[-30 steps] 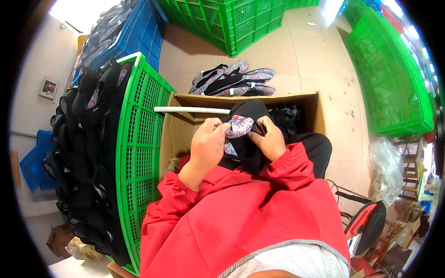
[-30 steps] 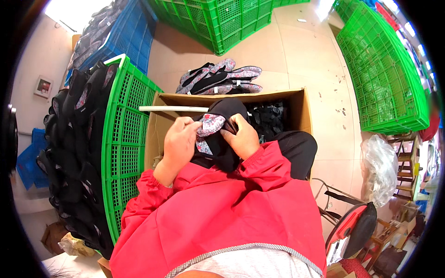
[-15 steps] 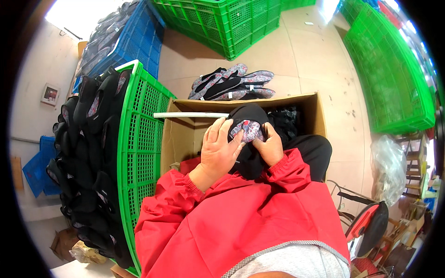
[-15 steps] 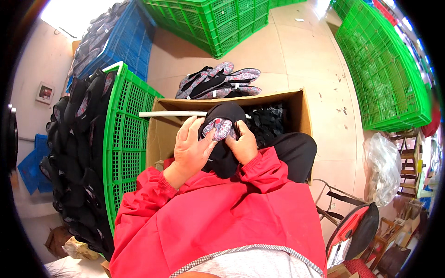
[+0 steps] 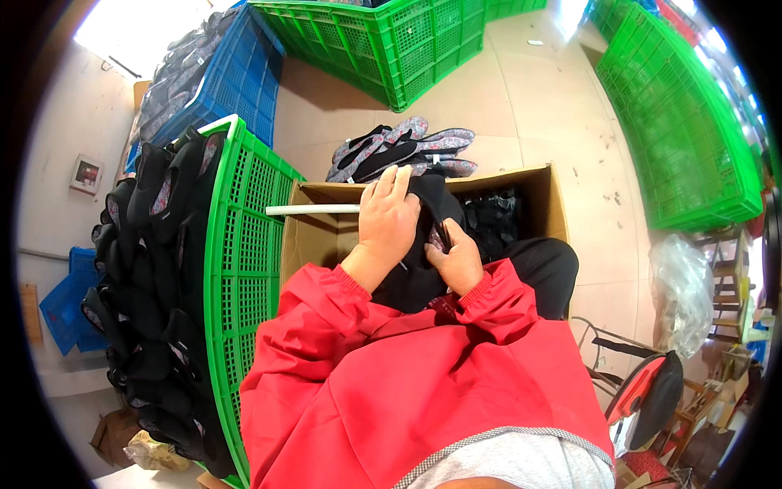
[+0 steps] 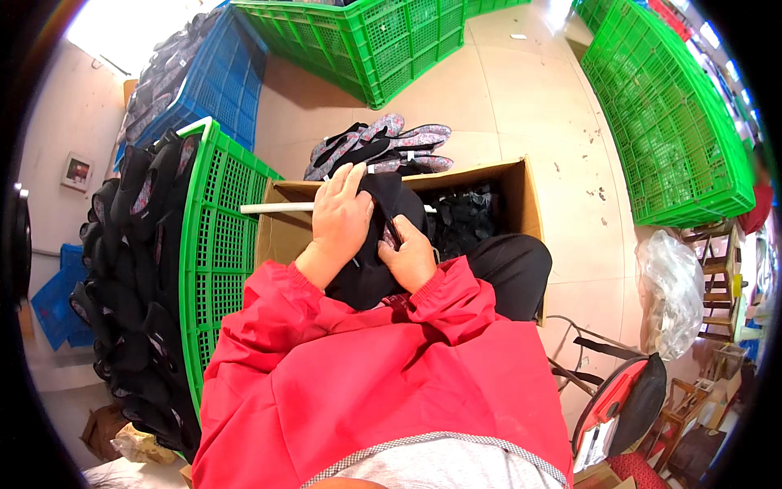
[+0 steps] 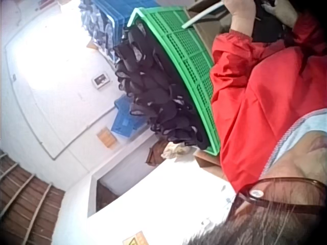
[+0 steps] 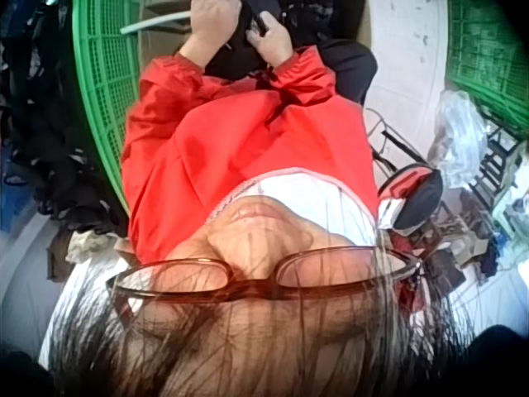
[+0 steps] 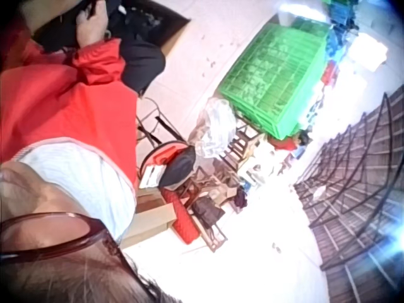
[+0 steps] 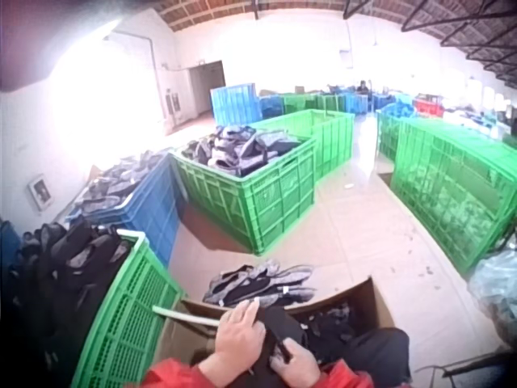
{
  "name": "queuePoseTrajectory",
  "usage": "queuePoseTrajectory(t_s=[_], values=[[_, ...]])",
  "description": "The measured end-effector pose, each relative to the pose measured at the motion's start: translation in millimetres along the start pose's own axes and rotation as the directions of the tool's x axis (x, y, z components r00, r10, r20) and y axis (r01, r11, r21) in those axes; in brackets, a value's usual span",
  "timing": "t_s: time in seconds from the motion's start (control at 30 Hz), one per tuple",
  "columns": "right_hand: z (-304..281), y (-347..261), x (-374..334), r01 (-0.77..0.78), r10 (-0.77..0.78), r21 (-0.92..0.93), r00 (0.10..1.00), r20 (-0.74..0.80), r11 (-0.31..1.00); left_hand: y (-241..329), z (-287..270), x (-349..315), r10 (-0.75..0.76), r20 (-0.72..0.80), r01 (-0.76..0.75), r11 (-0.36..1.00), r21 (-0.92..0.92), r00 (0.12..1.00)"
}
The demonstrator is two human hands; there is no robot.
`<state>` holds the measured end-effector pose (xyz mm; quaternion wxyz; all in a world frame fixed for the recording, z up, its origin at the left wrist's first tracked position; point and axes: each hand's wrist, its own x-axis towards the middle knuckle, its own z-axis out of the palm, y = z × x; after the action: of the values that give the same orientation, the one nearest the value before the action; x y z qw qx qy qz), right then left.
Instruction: The person sits on the floor and uses a small blade to trim loose threads and excess fabric from the edges of black slippers. They pick up each slipper from a cardboard box, trim the edges, and place the finished slipper into a green plastic crate.
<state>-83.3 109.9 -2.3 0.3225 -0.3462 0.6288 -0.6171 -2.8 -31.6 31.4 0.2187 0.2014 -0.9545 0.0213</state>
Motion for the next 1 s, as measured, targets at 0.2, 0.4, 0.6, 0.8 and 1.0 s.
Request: queuePoseTrajectory(t_s=[0.2,0.4,0.6,0.8,1.0], values=[[13,8,14,-0.035,0.033,-0.130,0.999,-0.021,0.991,-17,31,13,-0.109,0.189,0.066,0.974,0.218,0.976],[26,17,7,-0.067,0.068,-0.105,0.998,0.008,0.992,-38,39,1,-0.099,0.335,0.076,0.994,0.081,0.937],[25,6,-4,-0.068,0.069,-0.129,0.998,0.001,0.989,-41,22,-13,-0.060,0.151,0.124,0.879,-0.461,0.987],[17,27,-10,-0.069,0.074,0.098,0.996,-0.048,0.993,-40,-6,-36,0.042,0.055,-0.012,0.885,-0.466,0.998],[-10,4,-16,-0.325,0.257,0.306,0.936,0.243,0.895,-43,-23,-76,-0.613,0.340,0.209,-0.277,-0.938,0.713]])
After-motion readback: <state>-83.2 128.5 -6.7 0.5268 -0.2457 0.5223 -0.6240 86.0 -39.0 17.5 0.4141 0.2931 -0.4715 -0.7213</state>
